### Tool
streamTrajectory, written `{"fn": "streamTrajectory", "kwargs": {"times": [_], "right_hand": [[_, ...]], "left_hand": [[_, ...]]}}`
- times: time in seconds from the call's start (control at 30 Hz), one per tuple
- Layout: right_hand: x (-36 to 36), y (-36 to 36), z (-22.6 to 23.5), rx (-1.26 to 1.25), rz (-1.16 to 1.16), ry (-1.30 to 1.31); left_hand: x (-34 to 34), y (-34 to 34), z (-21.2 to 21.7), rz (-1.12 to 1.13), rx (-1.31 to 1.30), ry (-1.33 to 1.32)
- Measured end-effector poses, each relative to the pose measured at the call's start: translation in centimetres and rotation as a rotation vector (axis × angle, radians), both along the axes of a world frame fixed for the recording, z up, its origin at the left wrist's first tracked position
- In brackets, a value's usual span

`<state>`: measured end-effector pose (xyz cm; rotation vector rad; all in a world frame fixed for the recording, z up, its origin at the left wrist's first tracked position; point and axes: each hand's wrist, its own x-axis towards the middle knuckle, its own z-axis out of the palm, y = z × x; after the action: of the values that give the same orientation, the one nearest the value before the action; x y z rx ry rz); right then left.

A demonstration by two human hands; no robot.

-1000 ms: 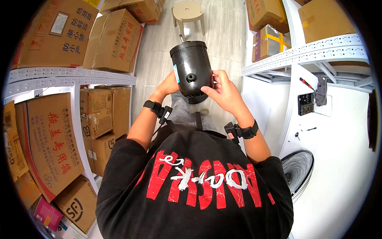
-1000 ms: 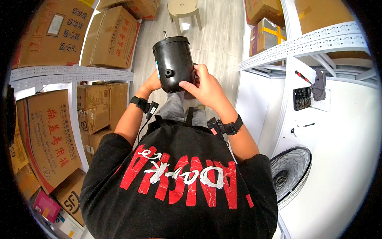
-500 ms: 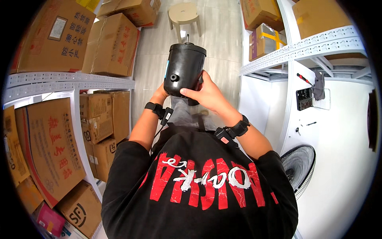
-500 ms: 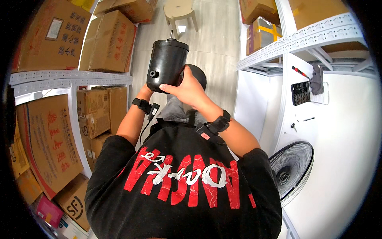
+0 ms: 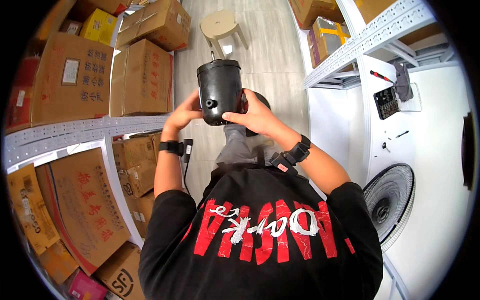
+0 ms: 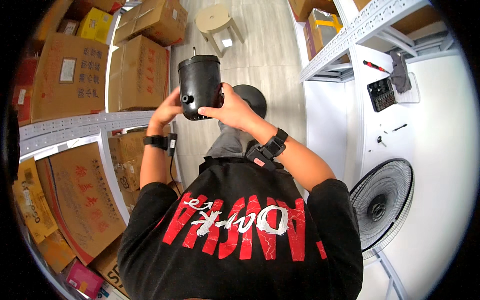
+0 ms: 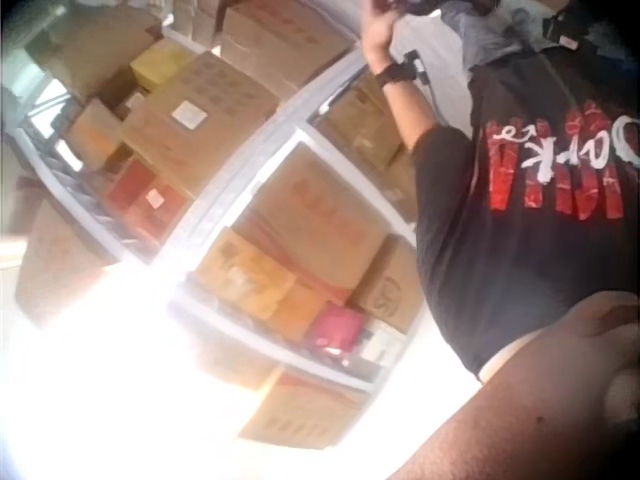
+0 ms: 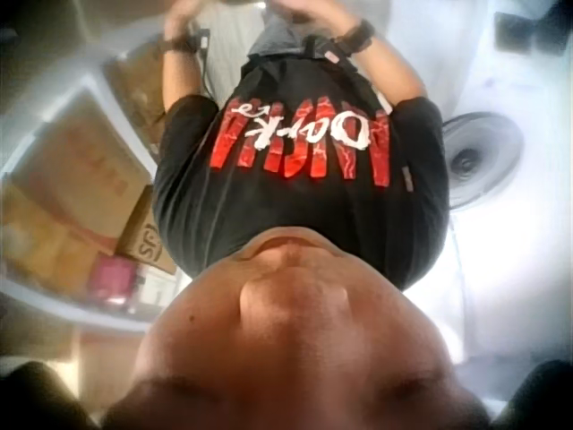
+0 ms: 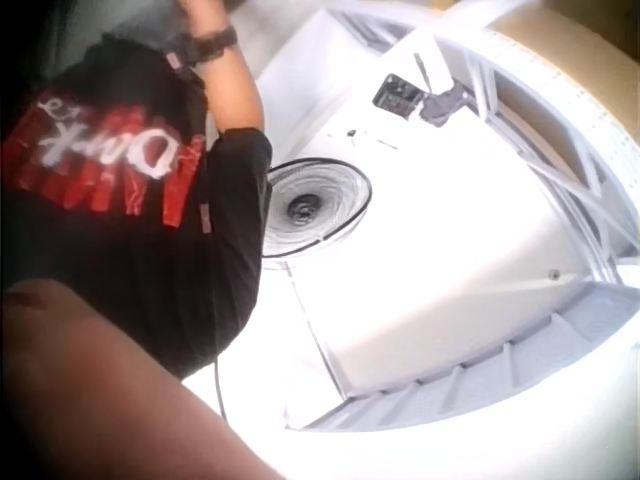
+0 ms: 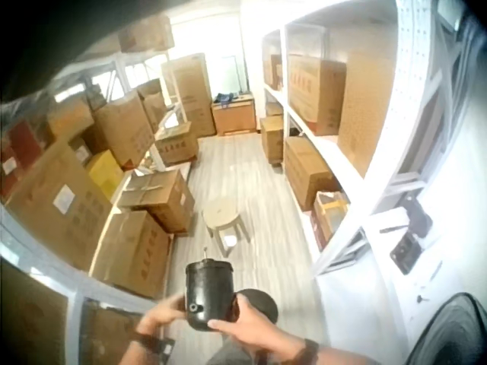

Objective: The person handles a black fan motor and repeatedly attempts to attach it to a fan stand base, rotating and aligning the components. The person also briefly handles a small screw and a screwdriver on the table before focusing on the motor assembly.

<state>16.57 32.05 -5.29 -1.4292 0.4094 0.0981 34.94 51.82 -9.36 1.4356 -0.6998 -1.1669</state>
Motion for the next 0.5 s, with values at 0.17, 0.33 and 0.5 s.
{"fn": "streamTrajectory", "kwargs": {"times": [0.17, 0.33, 0.5], "right_hand": [[-0.5, 1.4, -0.8, -0.126, -0.043, -0.084], [-0.9, 1.7, -0.9, -0.184, -0.075, -0.103], [-1.3, 2.2, -0.7, -0.294, -0.074, -0.064]], "left_hand": [[-1.9, -3.7, 7.3, 0.271, 0.111, 0.217], [-4.6, -5.7, 6.9, 0.477, 0.189, 0.101], [-4.4, -4.9, 4.9, 0.485, 0.119, 0.090]]}}
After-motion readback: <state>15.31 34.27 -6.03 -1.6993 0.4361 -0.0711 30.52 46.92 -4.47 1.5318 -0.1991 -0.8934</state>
